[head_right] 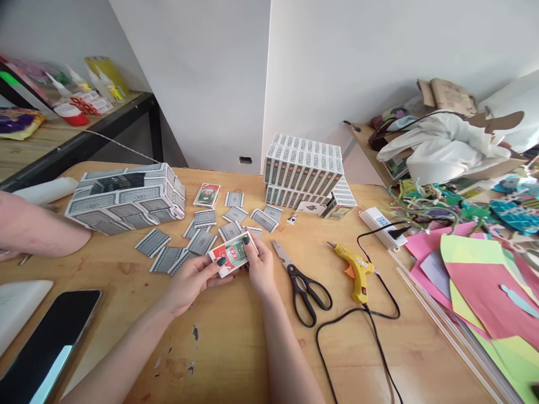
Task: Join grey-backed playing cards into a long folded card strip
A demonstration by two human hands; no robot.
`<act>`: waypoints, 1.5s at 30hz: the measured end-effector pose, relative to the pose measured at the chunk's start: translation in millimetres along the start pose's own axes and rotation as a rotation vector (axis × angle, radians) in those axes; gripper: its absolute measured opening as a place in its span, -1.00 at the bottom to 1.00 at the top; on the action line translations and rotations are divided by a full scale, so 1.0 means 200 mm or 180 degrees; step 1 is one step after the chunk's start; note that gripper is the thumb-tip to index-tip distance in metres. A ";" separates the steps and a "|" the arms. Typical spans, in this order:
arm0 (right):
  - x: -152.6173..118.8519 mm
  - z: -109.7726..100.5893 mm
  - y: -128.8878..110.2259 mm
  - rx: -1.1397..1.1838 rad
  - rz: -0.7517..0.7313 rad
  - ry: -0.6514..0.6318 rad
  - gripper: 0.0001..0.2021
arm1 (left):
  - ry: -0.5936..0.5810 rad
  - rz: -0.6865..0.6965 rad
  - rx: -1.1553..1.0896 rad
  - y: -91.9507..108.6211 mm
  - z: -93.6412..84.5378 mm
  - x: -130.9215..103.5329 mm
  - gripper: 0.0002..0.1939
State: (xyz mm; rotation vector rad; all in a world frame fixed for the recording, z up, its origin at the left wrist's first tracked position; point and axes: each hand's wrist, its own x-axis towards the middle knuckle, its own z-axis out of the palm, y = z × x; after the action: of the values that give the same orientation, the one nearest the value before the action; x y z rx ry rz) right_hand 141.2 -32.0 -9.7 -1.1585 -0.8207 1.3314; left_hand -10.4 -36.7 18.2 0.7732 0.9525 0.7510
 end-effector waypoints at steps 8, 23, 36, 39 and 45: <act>0.00 0.00 0.00 0.0187 0.0058 -0.0038 -0.53 | -0.0060 -0.0055 -0.0172 -0.01 -0.01 0.00 -0.63; 0.01 0.01 -0.02 0.0635 0.0311 -0.0006 -0.61 | -0.0239 0.0028 -0.0365 0.00 -0.02 -0.02 -0.72; -0.03 0.05 -0.03 0.0835 0.1559 -0.0599 -0.71 | 0.0267 0.1671 0.1399 0.05 -0.03 0.02 -0.41; -0.03 0.06 -0.01 0.0712 0.1338 -0.0653 -0.66 | 0.0385 0.1967 0.2129 0.09 -0.03 0.00 -0.78; -0.05 0.09 0.03 -0.0466 0.0248 -0.0329 -0.45 | 0.0830 0.1954 0.2010 0.03 -0.03 0.02 -0.82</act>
State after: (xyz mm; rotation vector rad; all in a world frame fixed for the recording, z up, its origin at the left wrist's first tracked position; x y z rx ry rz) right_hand 121.1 -39.6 -9.4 -1.2545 -0.9698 1.4237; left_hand -15.9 -29.2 18.6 1.5934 1.2232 1.1152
